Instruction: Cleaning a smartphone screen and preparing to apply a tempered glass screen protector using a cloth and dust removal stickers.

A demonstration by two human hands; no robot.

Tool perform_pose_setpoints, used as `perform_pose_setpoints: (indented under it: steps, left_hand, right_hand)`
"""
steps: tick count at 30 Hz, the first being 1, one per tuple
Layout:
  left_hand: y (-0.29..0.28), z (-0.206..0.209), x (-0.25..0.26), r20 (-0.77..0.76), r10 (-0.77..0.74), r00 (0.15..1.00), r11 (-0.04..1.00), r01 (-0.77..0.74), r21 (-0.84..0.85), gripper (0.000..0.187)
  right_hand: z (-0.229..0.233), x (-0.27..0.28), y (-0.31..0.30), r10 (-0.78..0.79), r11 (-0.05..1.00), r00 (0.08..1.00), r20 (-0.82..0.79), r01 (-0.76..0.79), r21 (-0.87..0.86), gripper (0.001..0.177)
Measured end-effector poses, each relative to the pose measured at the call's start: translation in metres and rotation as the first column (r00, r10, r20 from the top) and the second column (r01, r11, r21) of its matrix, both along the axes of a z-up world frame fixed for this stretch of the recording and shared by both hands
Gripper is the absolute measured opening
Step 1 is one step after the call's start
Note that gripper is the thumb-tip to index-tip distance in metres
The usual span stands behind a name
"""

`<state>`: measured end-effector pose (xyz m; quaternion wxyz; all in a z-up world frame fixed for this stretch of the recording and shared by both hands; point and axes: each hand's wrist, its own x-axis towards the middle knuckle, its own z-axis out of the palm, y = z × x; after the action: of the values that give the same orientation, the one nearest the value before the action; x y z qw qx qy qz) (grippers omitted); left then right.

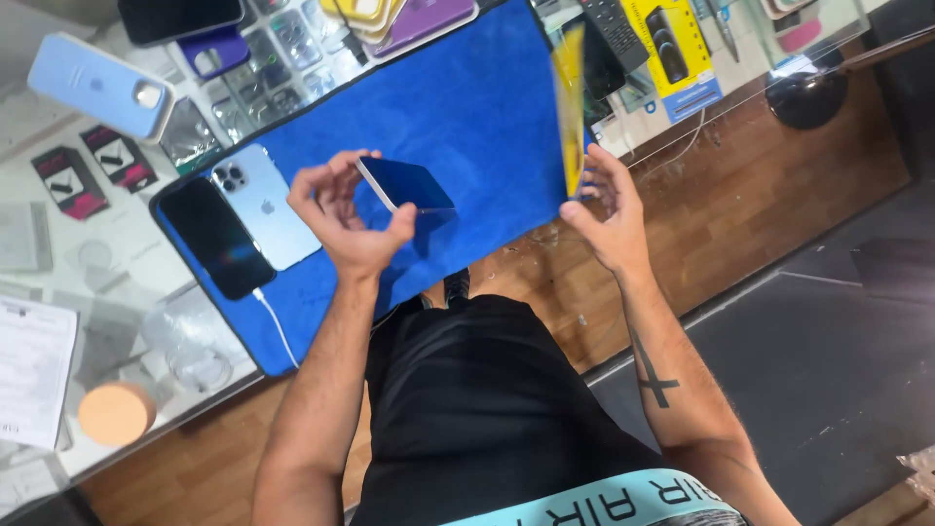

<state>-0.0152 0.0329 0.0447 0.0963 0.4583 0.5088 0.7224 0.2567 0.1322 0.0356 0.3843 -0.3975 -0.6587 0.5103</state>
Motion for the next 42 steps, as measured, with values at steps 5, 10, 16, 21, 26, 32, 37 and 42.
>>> perform_pose_setpoints:
  steps: [5, 10, 16, 21, 26, 32, 37, 42]
  left_hand:
    - [-0.011, 0.012, 0.009, 0.620, 0.062, 0.782, 0.998, -0.063, -0.020, 0.065]
    - [-0.029, 0.040, 0.018, 0.990, -0.030, 0.140, 0.998, -0.048, 0.037, 0.038]
    - [-0.073, 0.043, 0.037, 0.996, 0.068, -0.055, 0.992, 0.112, -0.061, 0.045]
    - [-0.088, 0.040, 0.045, 0.989, 0.146, -0.001, 0.985, 0.091, -0.145, 0.053]
    - [-0.097, 0.033, 0.042, 0.998, 0.063, -0.024, 0.994, 0.089, -0.060, 0.052]
    - [-0.094, 0.032, 0.044, 0.989, 0.135, 0.054, 0.982, 0.128, -0.141, 0.060]
    - [-0.096, 0.029, 0.045, 0.993, 0.108, 0.053, 0.981, 0.156, -0.115, 0.059]
    - [-0.094, 0.032, 0.045, 0.985, 0.157, 0.065, 0.975, 0.151, -0.165, 0.063]
  right_hand:
    - [0.004, -0.031, -0.011, -0.172, 0.899, 0.841, 0.512, -0.079, 0.431, 0.071]
    - [0.004, -0.021, 0.013, -0.300, 0.833, 0.667, 0.682, -0.166, 0.528, 0.070]
    - [-0.001, 0.042, 0.143, -0.496, 0.793, 0.598, 0.630, 0.016, 0.609, 0.035]
    - [0.015, 0.037, 0.161, -0.166, 0.986, 0.405, 0.899, 0.059, 0.156, 0.064]
    - [0.020, 0.036, 0.158, -0.208, 0.978, 0.450, 0.868, 0.083, 0.191, 0.062]
    - [0.007, 0.056, 0.160, -0.233, 0.971, 0.510, 0.828, 0.069, 0.230, 0.062]
    - [0.004, 0.067, 0.151, -0.201, 0.974, 0.503, 0.840, 0.016, 0.224, 0.062]
    - [0.005, 0.076, 0.130, -0.212, 0.972, 0.524, 0.825, 0.027, 0.233, 0.051]
